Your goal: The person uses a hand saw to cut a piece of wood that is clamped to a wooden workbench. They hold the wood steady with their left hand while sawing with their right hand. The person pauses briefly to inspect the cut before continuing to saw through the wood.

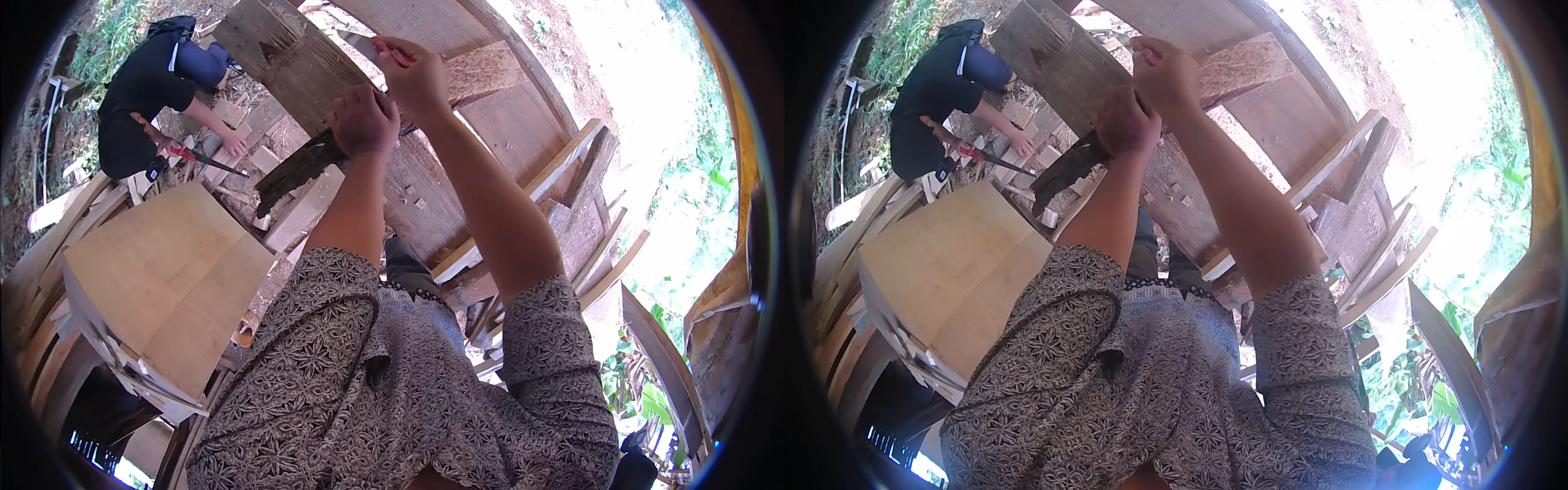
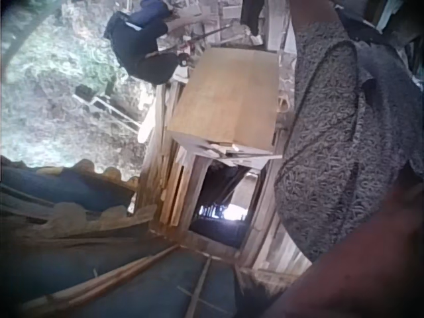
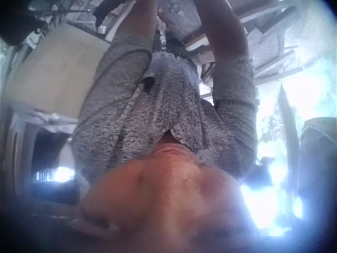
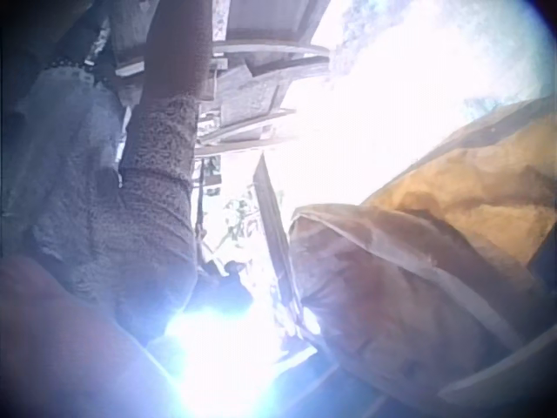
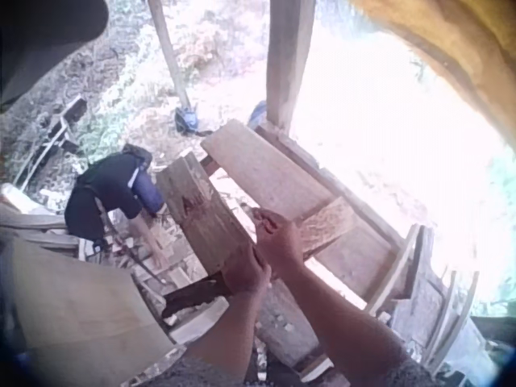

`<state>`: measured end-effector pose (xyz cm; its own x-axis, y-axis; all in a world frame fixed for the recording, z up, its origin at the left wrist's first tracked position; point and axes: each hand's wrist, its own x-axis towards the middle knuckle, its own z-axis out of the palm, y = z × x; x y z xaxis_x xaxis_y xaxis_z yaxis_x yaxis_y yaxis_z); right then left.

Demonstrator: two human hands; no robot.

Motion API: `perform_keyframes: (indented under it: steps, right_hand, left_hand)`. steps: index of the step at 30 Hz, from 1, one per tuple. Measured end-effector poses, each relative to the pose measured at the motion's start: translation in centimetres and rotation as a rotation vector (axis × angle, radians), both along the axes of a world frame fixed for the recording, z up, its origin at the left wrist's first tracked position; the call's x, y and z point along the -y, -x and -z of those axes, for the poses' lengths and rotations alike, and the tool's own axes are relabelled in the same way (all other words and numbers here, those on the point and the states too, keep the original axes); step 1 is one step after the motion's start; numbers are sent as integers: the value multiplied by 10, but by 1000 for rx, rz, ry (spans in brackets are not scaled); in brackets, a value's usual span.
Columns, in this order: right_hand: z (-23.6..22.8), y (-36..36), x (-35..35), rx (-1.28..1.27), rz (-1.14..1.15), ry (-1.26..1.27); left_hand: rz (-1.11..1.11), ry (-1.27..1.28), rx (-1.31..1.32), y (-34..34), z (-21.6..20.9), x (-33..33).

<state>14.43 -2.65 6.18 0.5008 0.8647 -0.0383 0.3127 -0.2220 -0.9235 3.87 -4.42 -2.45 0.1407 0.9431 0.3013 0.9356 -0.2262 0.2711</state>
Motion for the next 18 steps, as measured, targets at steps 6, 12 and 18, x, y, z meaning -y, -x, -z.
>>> perform_keyframes:
  steps: [6, 12, 18]
  right_hand:
    - [-114, -47, 95, -227, -64, -18]
    - [-140, -50, 164, -173, -57, 120]
    - [-133, -41, 190, -143, -49, 154]
  left_hand:
    - [-10, -63, 25, -2, -9, 2]
    - [-8, -62, -6, -3, -2, 6]
    - [-24, -122, -5, -4, 3, 5]
